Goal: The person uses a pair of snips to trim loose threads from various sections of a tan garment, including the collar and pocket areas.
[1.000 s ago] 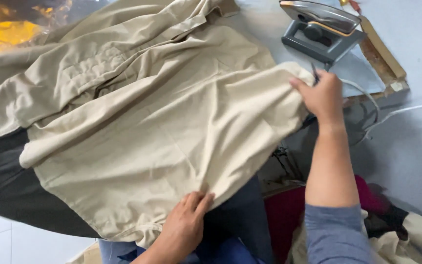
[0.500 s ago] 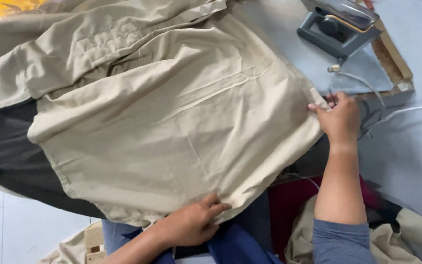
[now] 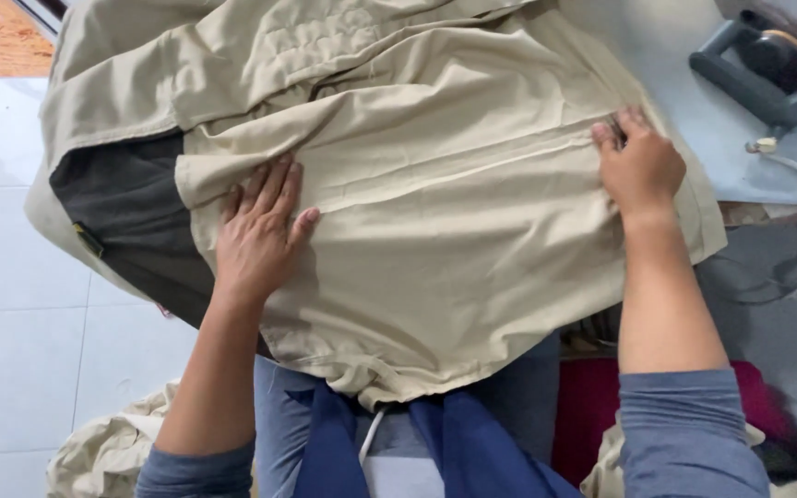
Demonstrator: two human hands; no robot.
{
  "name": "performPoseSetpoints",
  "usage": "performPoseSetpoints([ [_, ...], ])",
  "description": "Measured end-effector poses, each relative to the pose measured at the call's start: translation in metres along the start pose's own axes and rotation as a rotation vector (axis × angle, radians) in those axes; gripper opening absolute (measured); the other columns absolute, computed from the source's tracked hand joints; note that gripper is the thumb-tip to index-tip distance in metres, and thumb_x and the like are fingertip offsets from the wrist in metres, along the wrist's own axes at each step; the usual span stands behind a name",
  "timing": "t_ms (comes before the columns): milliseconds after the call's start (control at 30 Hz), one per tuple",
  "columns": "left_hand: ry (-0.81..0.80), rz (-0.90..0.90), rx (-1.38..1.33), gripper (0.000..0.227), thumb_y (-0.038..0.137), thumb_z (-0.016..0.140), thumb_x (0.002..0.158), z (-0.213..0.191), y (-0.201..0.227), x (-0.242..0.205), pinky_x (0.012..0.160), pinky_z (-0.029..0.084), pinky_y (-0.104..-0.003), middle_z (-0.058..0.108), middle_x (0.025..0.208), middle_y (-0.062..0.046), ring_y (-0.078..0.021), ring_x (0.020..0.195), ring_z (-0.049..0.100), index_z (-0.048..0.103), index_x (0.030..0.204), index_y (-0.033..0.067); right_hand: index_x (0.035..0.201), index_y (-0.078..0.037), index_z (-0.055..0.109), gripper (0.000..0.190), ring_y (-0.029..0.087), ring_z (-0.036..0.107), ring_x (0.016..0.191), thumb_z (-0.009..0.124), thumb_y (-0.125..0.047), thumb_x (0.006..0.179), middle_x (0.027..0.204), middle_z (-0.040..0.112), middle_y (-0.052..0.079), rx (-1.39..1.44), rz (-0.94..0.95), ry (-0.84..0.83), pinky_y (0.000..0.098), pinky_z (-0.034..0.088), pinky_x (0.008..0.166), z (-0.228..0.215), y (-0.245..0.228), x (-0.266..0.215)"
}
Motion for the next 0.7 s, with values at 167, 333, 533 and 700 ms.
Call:
performPoseSetpoints([
  [167, 0.033, -0.038, -0.024, 0.075, 0.064, 0.035, 0.105, -0.007, -0.032, -0.017, 0.122, 0.022, -0.054, 0.037, 0.167, -0.006, -0.0296, 0.152, 0.033, 0.035, 0.164, 0.0180, 0.126, -0.008, 0.077, 0.047, 0.039, 0.070, 0.111, 0.089, -0.033, 0.088, 0.119, 0.075, 0.015, 0.539, -0.454, 0.145, 0.0478, 0.055, 0.093, -0.088, -0.139, -0.070],
  [333, 0.016, -0.140, -0.201, 0.106, 0.072, 0.064, 0.085, -0.025, -0.058, -0.047, 0.123, 0.018, -0.056, 0.047, 0.157, -0.020, -0.0387, 0.143, 0.045, 0.029, 0.165, 0.0115, 0.095, -0.019, 0.080, 0.017, 0.024, 0.075, 0.093, 0.093, -0.013, 0.087, 0.091, 0.070, -0.002, 0.710, -0.485, 0.138, 0.0320, 0.057, 0.089, -0.044, -0.138, -0.073],
  [533, 0.352, -0.219, -0.236, 0.087, 0.034, 0.079, 0.090, -0.053, -0.130, -0.124, 0.113, 0.024, -0.053, 0.041, 0.162, -0.015, -0.0355, 0.154, 0.030, 0.036, 0.159, 0.0067, 0.105, -0.009, 0.068, 0.016, 0.022, 0.071, 0.108, 0.074, 0.003, 0.114, 0.107, 0.072, 0.008, 0.986, -0.248, 0.215, 0.0385, 0.059, 0.104, -0.045, -0.042, -0.098],
  [700, 0.587, -0.412, -0.226, 0.068, 0.014, 0.079, 0.098, -0.069, -0.196, -0.194, 0.106, 0.043, -0.054, 0.048, 0.140, -0.025, -0.0418, 0.132, 0.044, 0.044, 0.153, -0.0065, 0.162, -0.053, 0.039, 0.050, 0.009, 0.021, 0.045, 0.027, -0.036, 0.116, 0.065, 0.022, -0.005, 0.691, 0.806, -0.085, 0.0309, 0.013, 0.035, 0.055, 0.243, -0.204],
])
Point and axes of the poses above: each hand's wrist, its own x-axis towards the middle knuckle, its own z-axis out of the palm, y = z × x, the point moved 10 cm from there along x, towards the middle knuckle
